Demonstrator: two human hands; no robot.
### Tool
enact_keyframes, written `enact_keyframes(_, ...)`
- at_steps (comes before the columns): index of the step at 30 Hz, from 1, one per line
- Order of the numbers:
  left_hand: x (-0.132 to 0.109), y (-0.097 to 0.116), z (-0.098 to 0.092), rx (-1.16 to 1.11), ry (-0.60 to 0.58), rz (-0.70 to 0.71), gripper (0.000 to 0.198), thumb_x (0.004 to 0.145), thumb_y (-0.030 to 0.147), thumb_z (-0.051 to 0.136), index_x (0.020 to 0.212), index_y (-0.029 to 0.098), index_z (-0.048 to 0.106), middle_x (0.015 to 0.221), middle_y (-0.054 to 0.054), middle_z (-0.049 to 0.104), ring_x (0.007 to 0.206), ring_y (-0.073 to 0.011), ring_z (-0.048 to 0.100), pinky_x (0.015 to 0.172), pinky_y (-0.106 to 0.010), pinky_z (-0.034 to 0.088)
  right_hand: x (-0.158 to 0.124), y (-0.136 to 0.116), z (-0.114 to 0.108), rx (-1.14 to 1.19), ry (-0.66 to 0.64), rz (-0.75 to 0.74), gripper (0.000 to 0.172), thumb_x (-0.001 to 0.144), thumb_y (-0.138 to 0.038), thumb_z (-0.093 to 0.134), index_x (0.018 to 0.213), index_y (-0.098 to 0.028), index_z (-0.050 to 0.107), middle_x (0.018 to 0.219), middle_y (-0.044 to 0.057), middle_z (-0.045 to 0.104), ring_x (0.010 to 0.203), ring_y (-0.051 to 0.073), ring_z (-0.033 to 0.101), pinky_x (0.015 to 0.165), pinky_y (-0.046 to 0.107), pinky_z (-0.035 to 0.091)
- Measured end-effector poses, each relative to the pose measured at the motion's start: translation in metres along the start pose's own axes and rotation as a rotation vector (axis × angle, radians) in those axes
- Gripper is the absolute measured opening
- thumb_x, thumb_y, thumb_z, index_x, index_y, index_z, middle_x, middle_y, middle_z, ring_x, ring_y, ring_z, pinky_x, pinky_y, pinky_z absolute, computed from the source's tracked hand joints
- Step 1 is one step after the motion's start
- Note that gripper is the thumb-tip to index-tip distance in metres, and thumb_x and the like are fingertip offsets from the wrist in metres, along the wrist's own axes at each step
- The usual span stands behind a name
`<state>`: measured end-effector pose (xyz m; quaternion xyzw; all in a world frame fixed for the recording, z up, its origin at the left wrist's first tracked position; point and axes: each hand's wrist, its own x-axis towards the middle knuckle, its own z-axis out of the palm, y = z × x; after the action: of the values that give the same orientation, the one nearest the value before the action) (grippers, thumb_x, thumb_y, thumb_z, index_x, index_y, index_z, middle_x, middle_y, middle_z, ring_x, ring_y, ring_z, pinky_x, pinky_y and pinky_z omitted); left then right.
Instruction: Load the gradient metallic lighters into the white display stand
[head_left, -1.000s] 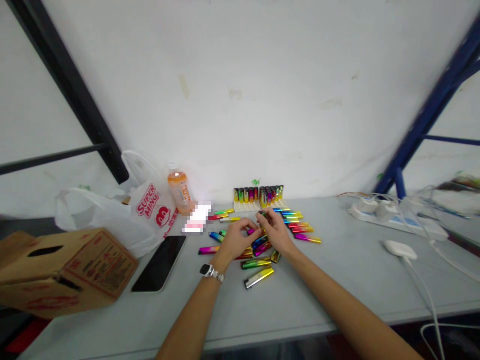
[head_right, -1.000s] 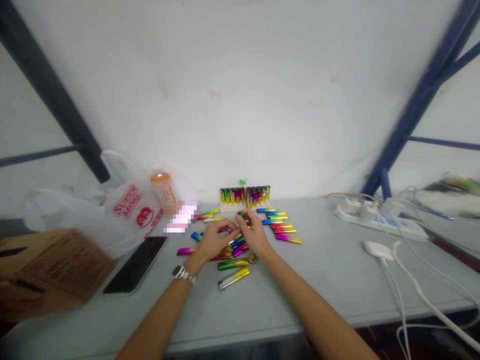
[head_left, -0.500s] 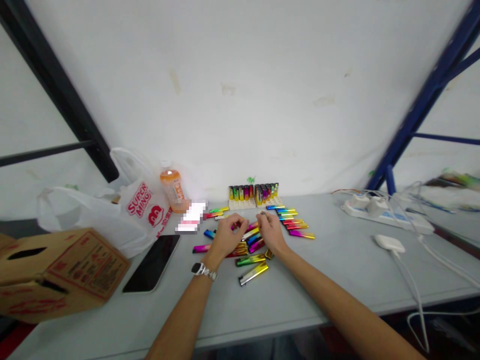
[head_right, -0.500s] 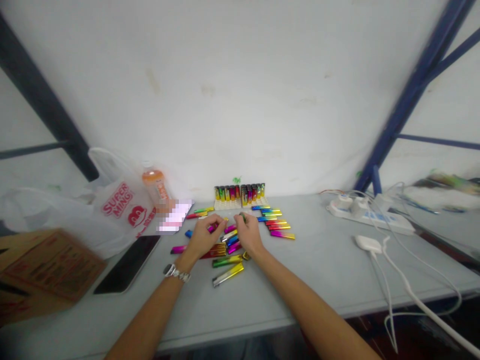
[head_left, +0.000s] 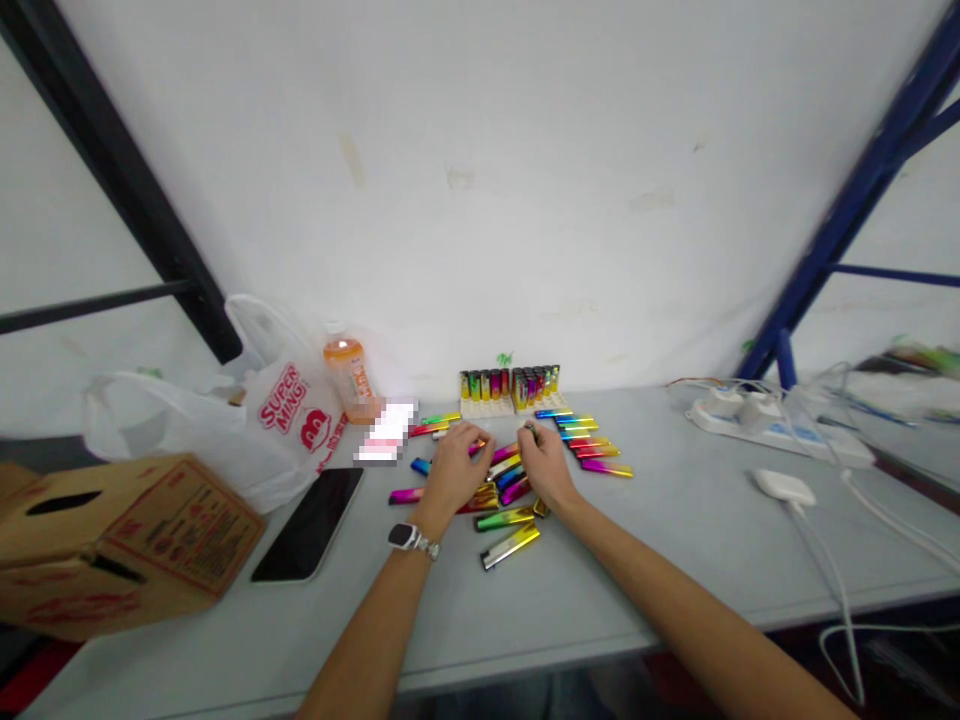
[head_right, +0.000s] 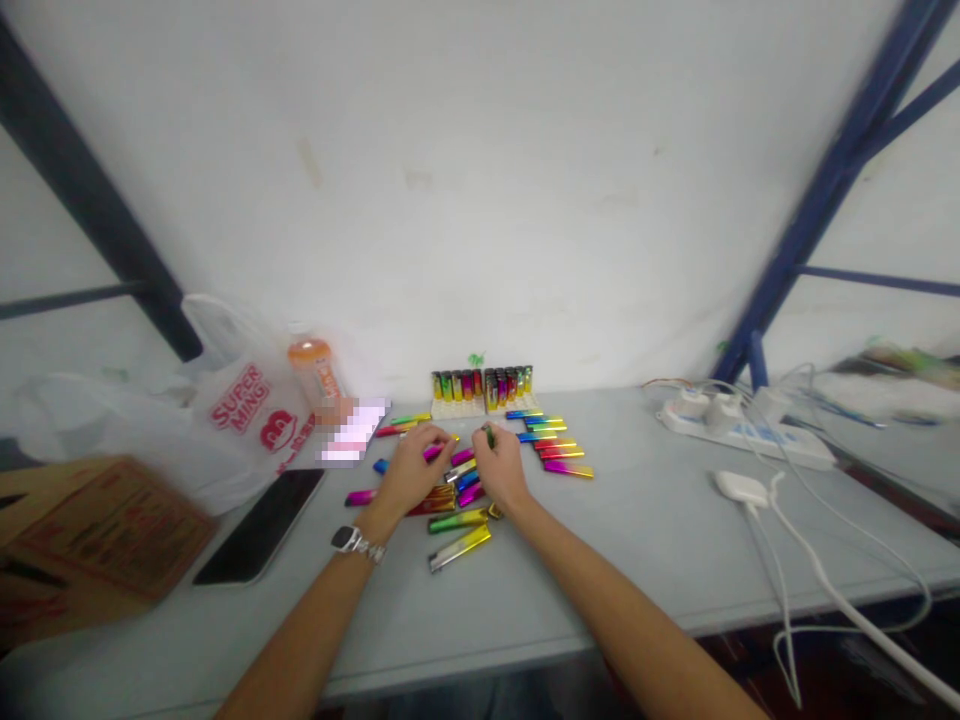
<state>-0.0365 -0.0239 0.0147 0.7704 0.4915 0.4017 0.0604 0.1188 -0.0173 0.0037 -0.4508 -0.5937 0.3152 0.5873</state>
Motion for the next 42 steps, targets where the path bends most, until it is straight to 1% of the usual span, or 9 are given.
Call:
enact_keyframes(4, -0.002, -0.008, 0.000, 0.223, -0.049, -0.093, 0.013, 0.088, 0.021, 0.055, 0.091, 0.018, 0.067, 0.099, -0.009, 0.066, 0.102, -0.0251, 0.059, 0.093, -0.040, 0.044, 0.000, -0.002, -0.002, 0.124, -0.106, 0.094, 0.028, 0.084, -0.037, 0.043, 0.064, -0.020, 0.050, 0.052, -0.005, 0.036, 0.050, 0.012, 0.034, 0.049, 0.026, 0.026)
enact_keyframes(8, -0.004, -0.010, -0.003, 0.328, -0.157, -0.144, 0.021, 0.084, 0.014, 0.054, 0.101, 0.017, 0.067, 0.106, -0.010, 0.065, 0.107, -0.0274, 0.058, 0.094, -0.041, 0.044, 0.005, 0.000, -0.002, 0.347, -0.224, 0.187, 0.044, 0.091, -0.052, 0.037, 0.095, -0.018, 0.064, 0.058, -0.004, 0.044, 0.049, 0.012, 0.039, 0.049, 0.026, 0.031)
enact_keyframes(15, -0.001, -0.013, 0.000, 0.334, -0.244, -0.175, 0.032, 0.083, 0.010, 0.055, 0.114, 0.015, 0.063, 0.110, -0.012, 0.063, 0.107, -0.0263, 0.058, 0.096, -0.038, 0.044, 0.017, 0.003, -0.005, 0.133, -0.265, 0.043, 0.040, 0.087, -0.058, 0.052, 0.093, -0.020, 0.065, 0.070, -0.001, 0.054, 0.066, 0.016, 0.051, 0.063, 0.029, 0.042)
enact_keyframes(21, 0.005, -0.013, 0.010, 0.318, -0.224, -0.133, 0.023, 0.085, 0.012, 0.055, 0.105, 0.014, 0.065, 0.104, -0.012, 0.066, 0.104, -0.0253, 0.060, 0.094, -0.035, 0.045, 0.031, 0.018, -0.002, 0.146, -0.310, -0.020, 0.029, 0.080, -0.043, 0.066, 0.099, -0.022, 0.060, 0.085, 0.000, 0.061, 0.072, 0.016, 0.057, 0.069, 0.030, 0.046)
enact_keyframes(25, 0.007, -0.014, 0.014, 0.220, -0.187, -0.151, 0.023, 0.085, 0.011, 0.054, 0.105, 0.017, 0.065, 0.102, -0.010, 0.069, 0.098, -0.0230, 0.064, 0.089, -0.034, 0.047, 0.059, 0.020, -0.007, -0.073, -0.248, -0.129, 0.020, 0.077, -0.034, 0.067, 0.091, -0.020, 0.063, 0.091, 0.003, 0.067, 0.085, 0.019, 0.061, 0.081, 0.035, 0.046)
enact_keyframes(29, 0.009, -0.015, 0.020, -0.009, -0.131, -0.217, 0.017, 0.086, 0.016, 0.058, 0.102, 0.019, 0.064, 0.092, -0.007, 0.072, 0.085, -0.0209, 0.067, 0.080, -0.032, 0.050, 0.100, 0.011, -0.012, -0.402, -0.173, -0.329, 0.017, 0.075, -0.026, 0.068, 0.090, -0.019, 0.066, 0.091, 0.005, 0.067, 0.083, 0.019, 0.060, 0.080, 0.033, 0.045)
enact_keyframes(31, 0.010, -0.016, 0.023, -0.117, -0.086, -0.224, 0.015, 0.085, 0.017, 0.060, 0.100, 0.019, 0.062, 0.089, -0.005, 0.072, 0.082, -0.0195, 0.068, 0.076, -0.030, 0.050, 0.121, 0.008, -0.013, -0.490, -0.218, -0.341, 0.023, 0.078, -0.021, 0.063, 0.101, -0.018, 0.065, 0.081, 0.003, 0.067, 0.072, 0.017, 0.059, 0.072, 0.030, 0.045)
enact_keyframes(34, 0.011, -0.016, 0.026, -0.233, -0.025, -0.219, 0.011, 0.085, 0.019, 0.061, 0.095, 0.020, 0.059, 0.084, -0.003, 0.071, 0.077, -0.0178, 0.067, 0.072, -0.028, 0.050, 0.146, 0.009, -0.011, -0.586, -0.317, -0.388, 0.031, 0.080, -0.016, 0.059, 0.111, -0.020, 0.062, 0.088, 0.003, 0.070, 0.071, 0.016, 0.061, 0.071, 0.028, 0.044)
enact_keyframes(42, 0.011, -0.010, 0.023, -0.357, 0.014, -0.263, 0.012, 0.082, 0.020, 0.063, 0.091, 0.020, 0.055, 0.078, -0.001, 0.070, 0.071, -0.0178, 0.069, 0.067, -0.028, 0.051, 0.175, 0.022, -0.003, -0.895, -0.405, -0.423, 0.014, 0.081, -0.024, 0.062, 0.094, -0.021, 0.068, 0.085, 0.002, 0.073, 0.085, 0.021, 0.063, 0.087, 0.037, 0.032)
